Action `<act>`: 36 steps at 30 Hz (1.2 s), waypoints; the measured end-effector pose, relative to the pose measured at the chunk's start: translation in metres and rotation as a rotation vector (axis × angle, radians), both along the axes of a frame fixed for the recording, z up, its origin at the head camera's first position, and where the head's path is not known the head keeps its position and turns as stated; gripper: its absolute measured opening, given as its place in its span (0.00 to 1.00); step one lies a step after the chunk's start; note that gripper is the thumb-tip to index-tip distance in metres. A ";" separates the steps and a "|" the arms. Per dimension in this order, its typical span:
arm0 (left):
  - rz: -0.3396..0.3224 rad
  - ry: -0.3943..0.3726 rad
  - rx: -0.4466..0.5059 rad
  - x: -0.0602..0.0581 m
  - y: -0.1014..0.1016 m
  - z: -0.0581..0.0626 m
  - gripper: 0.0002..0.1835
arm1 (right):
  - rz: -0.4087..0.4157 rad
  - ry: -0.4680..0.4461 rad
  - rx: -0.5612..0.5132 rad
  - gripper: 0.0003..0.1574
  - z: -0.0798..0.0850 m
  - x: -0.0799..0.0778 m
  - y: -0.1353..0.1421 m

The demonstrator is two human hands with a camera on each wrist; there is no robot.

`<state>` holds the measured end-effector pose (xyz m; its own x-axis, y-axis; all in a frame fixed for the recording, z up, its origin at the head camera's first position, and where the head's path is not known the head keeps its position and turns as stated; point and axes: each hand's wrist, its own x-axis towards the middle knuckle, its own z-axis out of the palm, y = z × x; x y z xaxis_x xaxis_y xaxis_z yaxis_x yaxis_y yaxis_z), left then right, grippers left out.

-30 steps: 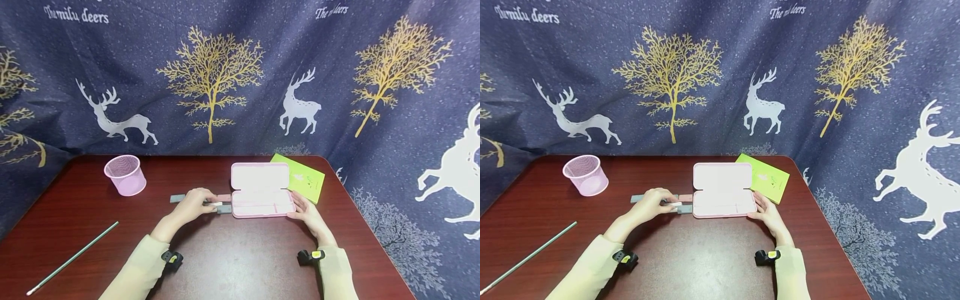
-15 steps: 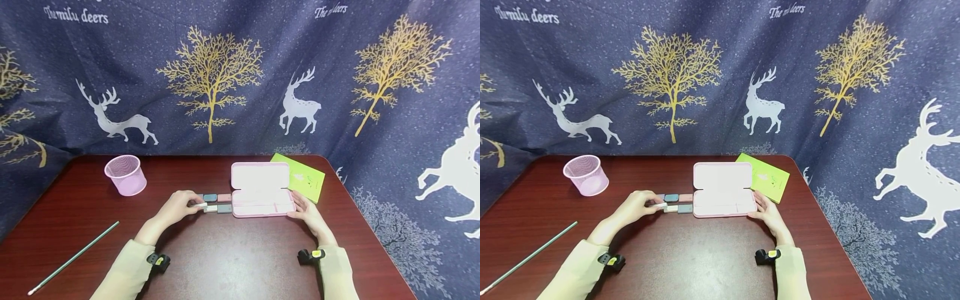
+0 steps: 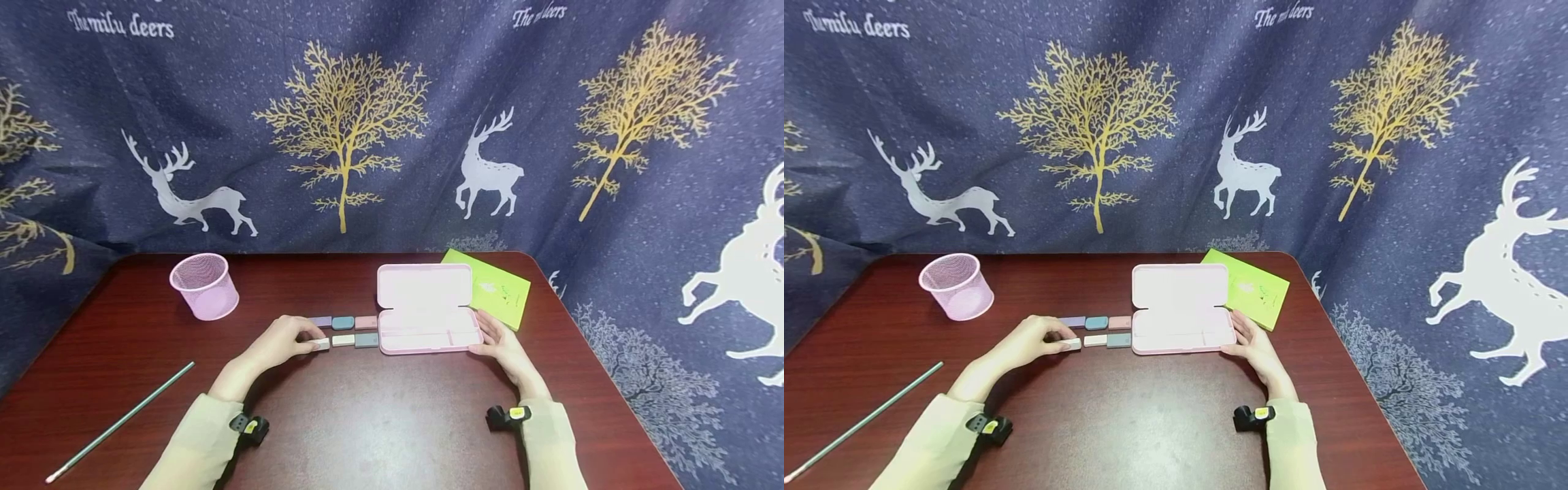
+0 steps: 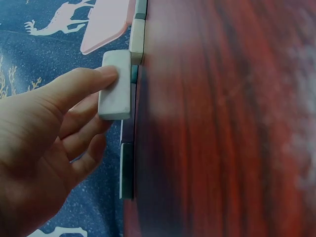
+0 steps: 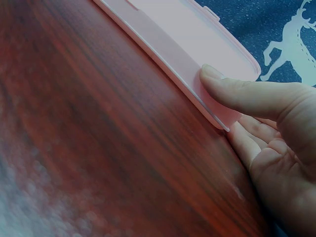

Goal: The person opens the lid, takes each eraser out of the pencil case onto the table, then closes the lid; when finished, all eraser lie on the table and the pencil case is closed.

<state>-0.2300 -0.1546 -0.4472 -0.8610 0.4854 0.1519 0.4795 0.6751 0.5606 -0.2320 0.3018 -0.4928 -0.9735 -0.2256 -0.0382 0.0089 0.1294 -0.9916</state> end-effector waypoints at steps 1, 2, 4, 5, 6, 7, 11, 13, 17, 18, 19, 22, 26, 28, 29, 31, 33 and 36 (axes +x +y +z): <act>-0.005 -0.001 -0.003 0.000 0.000 0.000 0.05 | 0.000 0.001 0.002 0.56 0.000 0.000 0.000; -0.009 0.000 -0.006 -0.001 0.000 -0.001 0.05 | 0.001 0.000 0.006 0.56 0.000 0.000 0.000; -0.011 0.000 -0.018 -0.001 0.000 -0.002 0.05 | 0.004 -0.002 0.015 0.56 0.000 0.000 -0.001; -0.013 -0.002 -0.026 -0.001 0.000 -0.002 0.05 | 0.002 -0.005 0.019 0.56 0.000 0.000 -0.001; -0.017 -0.005 -0.032 -0.002 0.000 -0.002 0.05 | 0.000 -0.008 0.023 0.56 0.000 0.000 -0.001; -0.015 -0.012 -0.037 -0.002 0.000 -0.003 0.05 | 0.000 -0.008 0.026 0.56 0.000 0.000 -0.001; -0.006 -0.021 -0.044 -0.002 0.000 -0.003 0.06 | 0.002 -0.005 0.022 0.56 0.000 0.000 -0.002; 0.007 -0.024 -0.038 -0.001 0.001 -0.001 0.06 | 0.003 0.000 0.014 0.56 0.000 0.000 -0.002; 0.027 -0.021 -0.042 -0.001 0.002 0.002 0.07 | -0.001 0.003 0.004 0.55 0.000 0.001 -0.002; 0.029 -0.020 -0.044 -0.001 0.002 0.002 0.07 | 0.000 0.003 0.004 0.55 0.000 0.001 -0.001; 0.030 -0.015 -0.049 -0.001 0.003 0.003 0.07 | 0.000 0.002 0.004 0.55 0.000 0.001 -0.001; 0.026 -0.003 -0.064 -0.003 0.004 0.003 0.06 | -0.002 -0.001 0.002 0.55 0.001 0.001 -0.001; 0.028 -0.006 -0.074 -0.004 0.004 0.002 0.07 | -0.005 0.001 0.002 0.55 0.001 0.001 -0.001; 0.032 -0.018 -0.075 -0.005 0.004 0.002 0.08 | -0.005 0.003 0.005 0.55 0.001 0.001 -0.001; 0.034 -0.027 -0.076 -0.005 0.004 0.002 0.09 | -0.005 0.003 0.006 0.55 0.001 0.001 -0.001; 0.038 -0.043 -0.080 -0.006 0.004 0.002 0.12 | -0.005 0.004 0.005 0.55 0.001 0.002 0.000; 0.046 -0.054 -0.084 -0.006 0.005 0.002 0.14 | -0.004 0.005 0.005 0.55 0.000 0.001 0.000; 0.054 -0.064 -0.087 -0.006 0.005 0.002 0.15 | -0.005 0.007 0.008 0.55 0.000 0.001 0.000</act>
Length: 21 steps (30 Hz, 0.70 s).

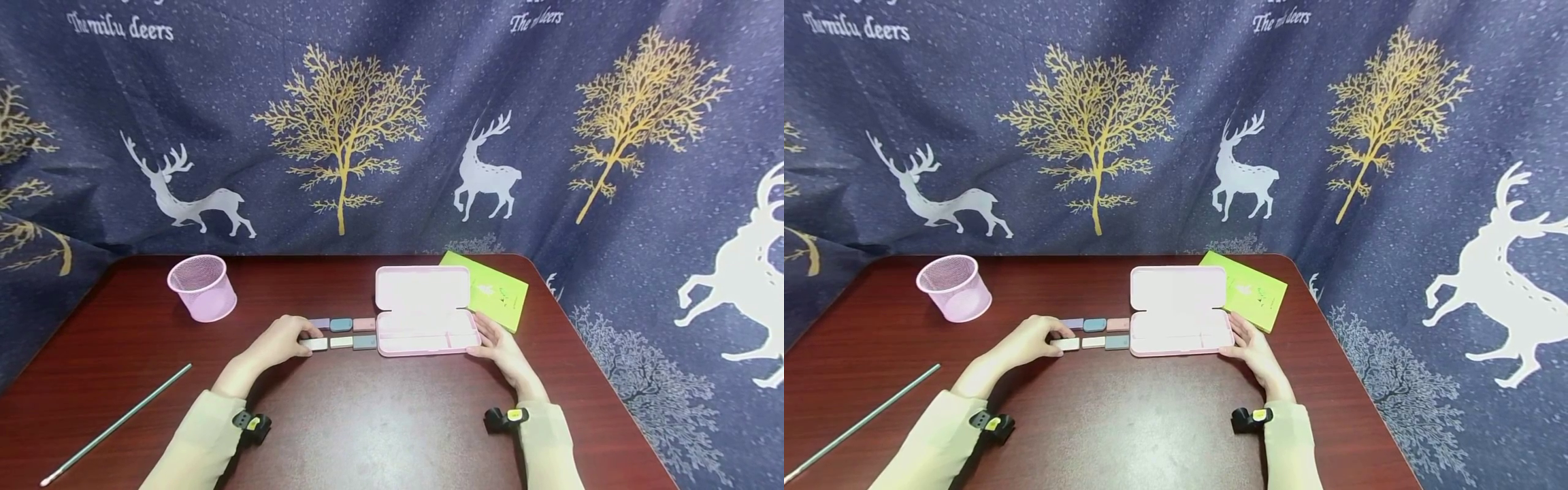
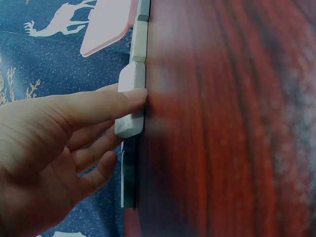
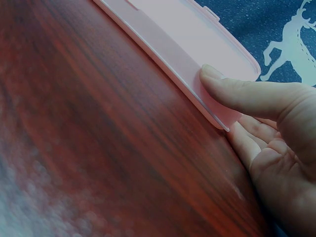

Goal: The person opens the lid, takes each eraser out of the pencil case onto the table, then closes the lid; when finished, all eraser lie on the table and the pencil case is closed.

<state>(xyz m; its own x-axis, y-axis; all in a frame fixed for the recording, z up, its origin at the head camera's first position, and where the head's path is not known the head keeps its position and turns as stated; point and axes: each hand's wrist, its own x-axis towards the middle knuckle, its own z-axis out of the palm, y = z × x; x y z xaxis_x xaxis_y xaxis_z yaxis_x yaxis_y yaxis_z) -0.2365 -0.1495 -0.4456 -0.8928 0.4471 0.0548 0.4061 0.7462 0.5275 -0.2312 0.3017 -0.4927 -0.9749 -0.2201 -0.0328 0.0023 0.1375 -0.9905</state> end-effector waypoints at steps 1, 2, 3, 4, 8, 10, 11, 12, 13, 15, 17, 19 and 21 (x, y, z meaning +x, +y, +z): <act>0.002 -0.004 0.000 0.000 0.000 0.000 0.14 | -0.001 0.001 0.003 0.55 0.000 0.000 0.000; 0.004 -0.007 0.000 0.000 0.000 0.000 0.14 | 0.000 -0.001 0.006 0.55 0.000 0.000 0.000; 0.006 -0.011 -0.001 0.000 0.001 0.001 0.14 | 0.000 -0.001 0.007 0.56 0.000 0.000 0.000; 0.008 -0.014 -0.001 0.000 0.001 0.001 0.13 | 0.003 -0.001 0.011 0.56 0.000 -0.001 0.000; 0.002 -0.014 -0.015 0.000 0.002 0.002 0.12 | 0.000 -0.008 0.011 0.57 0.000 -0.001 0.000; -0.002 -0.010 -0.024 0.000 0.002 0.002 0.12 | -0.002 -0.011 0.007 0.57 0.000 -0.002 0.000; -0.003 -0.009 -0.028 0.000 0.002 0.002 0.12 | -0.005 -0.015 0.003 0.57 0.000 -0.002 0.000; -0.002 -0.009 -0.030 0.000 0.002 0.002 0.12 | -0.005 -0.018 0.000 0.57 0.000 -0.002 0.000; -0.002 -0.010 -0.031 0.000 0.002 0.002 0.11 | -0.004 -0.018 -0.001 0.56 0.000 -0.002 0.000; -0.001 -0.013 -0.030 0.000 0.002 0.002 0.11 | -0.004 -0.020 0.002 0.56 0.000 -0.002 0.000; -0.001 -0.016 -0.025 0.000 0.002 0.001 0.12 | -0.004 -0.022 0.007 0.56 0.001 -0.002 0.000; 0.002 -0.020 -0.017 0.000 0.002 0.001 0.13 | -0.005 -0.023 0.011 0.55 0.001 -0.002 0.000; 0.006 -0.023 -0.008 0.000 0.002 0.001 0.14 | -0.009 -0.025 0.011 0.55 0.001 -0.002 0.000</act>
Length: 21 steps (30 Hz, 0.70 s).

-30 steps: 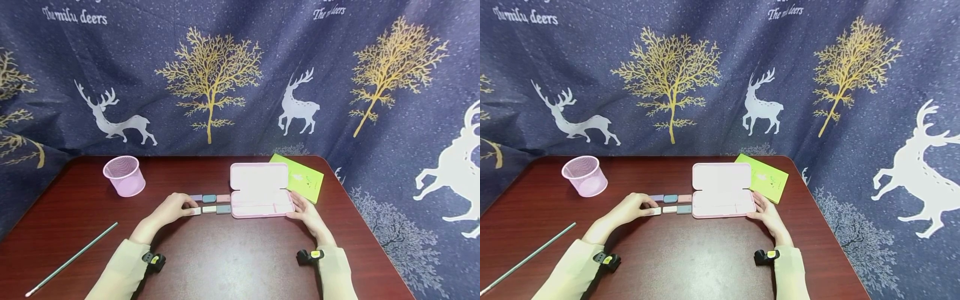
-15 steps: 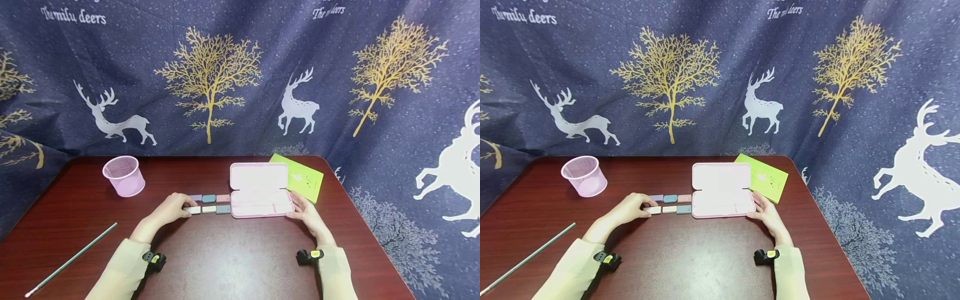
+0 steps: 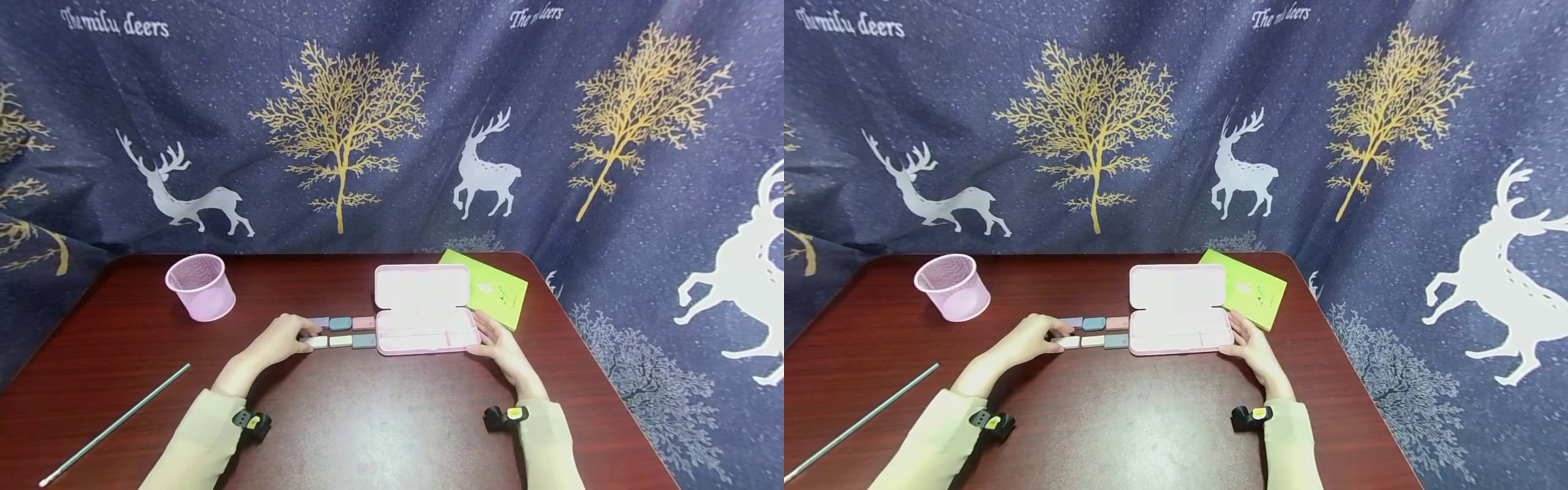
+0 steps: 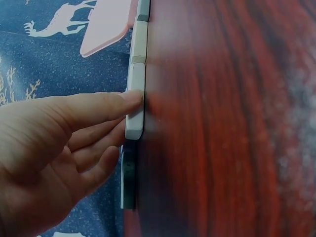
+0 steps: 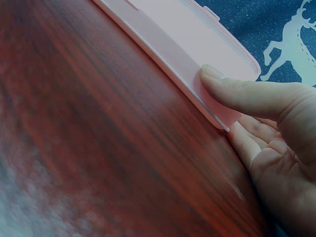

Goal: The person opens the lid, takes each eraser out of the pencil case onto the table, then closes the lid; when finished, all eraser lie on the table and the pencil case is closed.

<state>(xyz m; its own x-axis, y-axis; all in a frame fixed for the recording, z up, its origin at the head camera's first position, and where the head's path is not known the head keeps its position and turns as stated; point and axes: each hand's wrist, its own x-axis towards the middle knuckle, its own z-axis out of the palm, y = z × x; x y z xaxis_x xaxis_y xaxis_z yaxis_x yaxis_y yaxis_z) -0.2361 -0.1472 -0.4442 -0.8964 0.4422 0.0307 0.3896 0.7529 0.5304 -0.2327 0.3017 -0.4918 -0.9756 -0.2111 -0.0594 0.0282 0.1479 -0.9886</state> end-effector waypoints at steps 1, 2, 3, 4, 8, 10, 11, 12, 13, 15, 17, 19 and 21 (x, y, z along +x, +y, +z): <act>0.001 -0.001 0.005 0.000 0.000 0.000 0.15 | 0.000 0.001 -0.001 0.55 0.000 0.000 0.000; 0.002 -0.002 0.009 0.000 0.000 0.000 0.15 | -0.001 0.001 -0.002 0.55 0.000 0.000 0.000; 0.003 -0.003 0.012 0.001 0.000 0.000 0.15 | 0.000 0.001 -0.001 0.55 0.000 0.000 0.000; 0.002 -0.002 0.013 0.001 0.000 0.001 0.15 | -0.001 0.000 -0.002 0.55 0.000 0.000 0.000; -0.005 0.002 0.016 0.001 0.000 0.001 0.14 | -0.001 -0.002 -0.002 0.55 0.001 0.000 0.000; -0.004 0.003 0.014 0.001 0.000 0.001 0.14 | -0.002 -0.001 0.000 0.55 0.001 0.000 0.000; -0.004 0.003 0.013 0.001 0.000 0.001 0.14 | -0.003 0.000 0.001 0.55 0.001 0.000 0.000; -0.003 0.003 0.011 0.001 0.000 0.001 0.14 | -0.003 0.000 0.002 0.55 0.001 0.001 0.000; -0.003 0.004 0.011 0.001 0.000 0.000 0.14 | -0.003 0.001 0.003 0.55 0.001 0.001 0.000; -0.001 0.006 0.011 0.000 0.000 0.000 0.14 | -0.004 0.002 0.004 0.55 0.001 0.001 0.000; -0.003 0.010 0.014 0.000 0.000 -0.001 0.14 | -0.004 0.003 0.002 0.55 0.001 0.001 0.000; -0.005 0.017 0.029 -0.001 0.000 -0.001 0.13 | -0.002 0.005 -0.001 0.55 0.001 0.001 -0.001; -0.002 0.022 0.049 -0.003 0.000 -0.001 0.13 | -0.001 0.006 -0.004 0.55 0.001 0.001 -0.001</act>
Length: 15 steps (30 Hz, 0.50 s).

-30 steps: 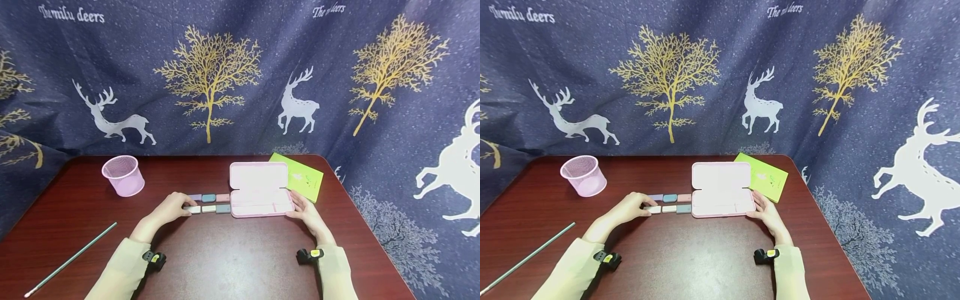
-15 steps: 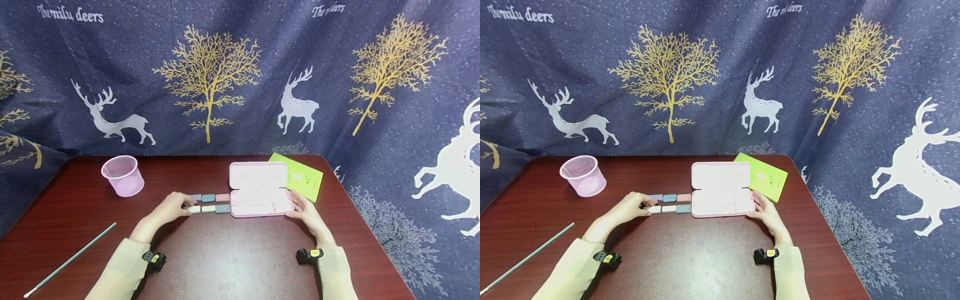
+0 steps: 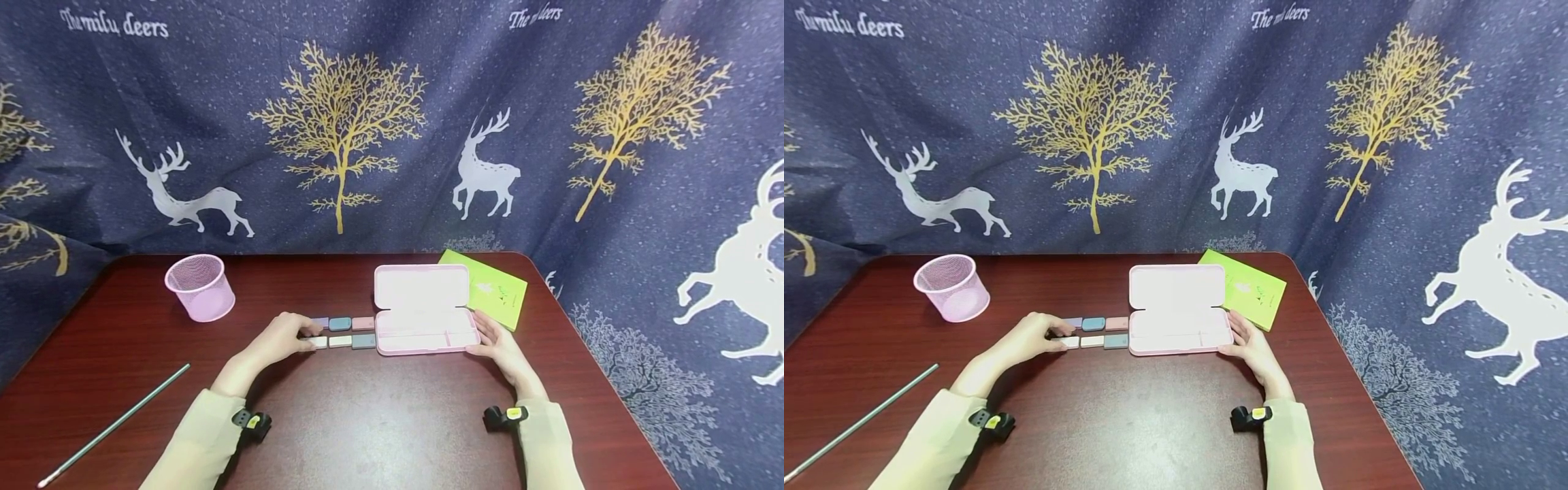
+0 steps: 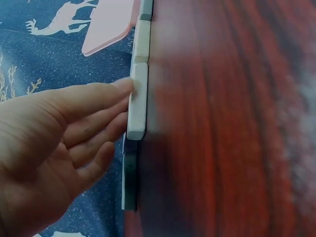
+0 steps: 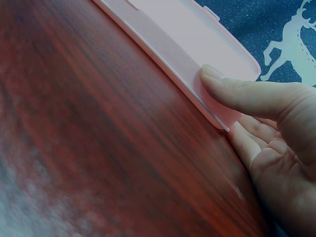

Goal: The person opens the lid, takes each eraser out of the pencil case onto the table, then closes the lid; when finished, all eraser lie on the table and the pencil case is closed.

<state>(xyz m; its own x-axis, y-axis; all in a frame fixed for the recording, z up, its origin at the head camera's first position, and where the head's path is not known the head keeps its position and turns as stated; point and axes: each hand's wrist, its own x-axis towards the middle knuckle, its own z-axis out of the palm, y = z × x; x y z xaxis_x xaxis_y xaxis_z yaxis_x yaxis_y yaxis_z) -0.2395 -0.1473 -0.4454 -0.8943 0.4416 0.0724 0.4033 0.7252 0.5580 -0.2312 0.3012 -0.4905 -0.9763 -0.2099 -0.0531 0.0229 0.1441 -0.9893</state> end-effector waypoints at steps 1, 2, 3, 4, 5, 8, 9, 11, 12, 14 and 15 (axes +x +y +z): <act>0.000 0.005 0.015 -0.001 0.000 0.000 0.12 | 0.001 0.001 -0.001 0.55 0.000 0.000 0.000; -0.003 0.015 0.031 -0.003 0.000 0.000 0.11 | -0.001 0.001 -0.003 0.55 0.000 0.000 0.000; -0.006 0.021 0.048 -0.004 0.001 0.000 0.11 | -0.001 0.001 -0.002 0.55 0.000 0.000 0.000; -0.008 0.028 0.062 -0.006 0.001 0.000 0.11 | -0.002 0.001 -0.002 0.55 0.000 0.000 0.000; -0.007 0.038 0.078 -0.008 0.002 0.000 0.11 | -0.001 0.001 0.000 0.55 0.000 0.000 0.001; -0.017 0.074 0.126 -0.013 0.005 0.000 0.12 | 0.003 0.004 -0.001 0.55 0.000 0.000 0.001; -0.010 0.073 0.149 -0.015 0.007 0.000 0.13 | 0.004 0.004 -0.002 0.55 -0.001 0.000 0.001; 0.003 0.080 0.188 -0.020 0.011 0.001 0.14 | 0.007 0.006 -0.003 0.55 -0.002 -0.001 0.001; 0.008 0.081 0.208 -0.023 0.013 0.001 0.14 | 0.011 0.010 -0.002 0.55 -0.002 -0.001 0.001; 0.021 0.083 0.248 -0.029 0.018 0.001 0.15 | 0.010 0.014 0.001 0.55 -0.002 -0.001 0.001; 0.029 0.082 0.269 -0.032 0.021 0.001 0.16 | 0.008 0.015 0.004 0.55 -0.003 -0.002 0.001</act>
<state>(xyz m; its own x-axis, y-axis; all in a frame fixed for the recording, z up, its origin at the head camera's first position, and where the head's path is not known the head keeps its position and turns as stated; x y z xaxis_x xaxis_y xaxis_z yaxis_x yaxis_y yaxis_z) -0.2713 -0.1264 -0.4442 -0.8926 0.3709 0.2564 0.4363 0.5672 0.6985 -0.2327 0.3018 -0.4931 -0.9753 -0.2175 -0.0391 0.0065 0.1484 -0.9889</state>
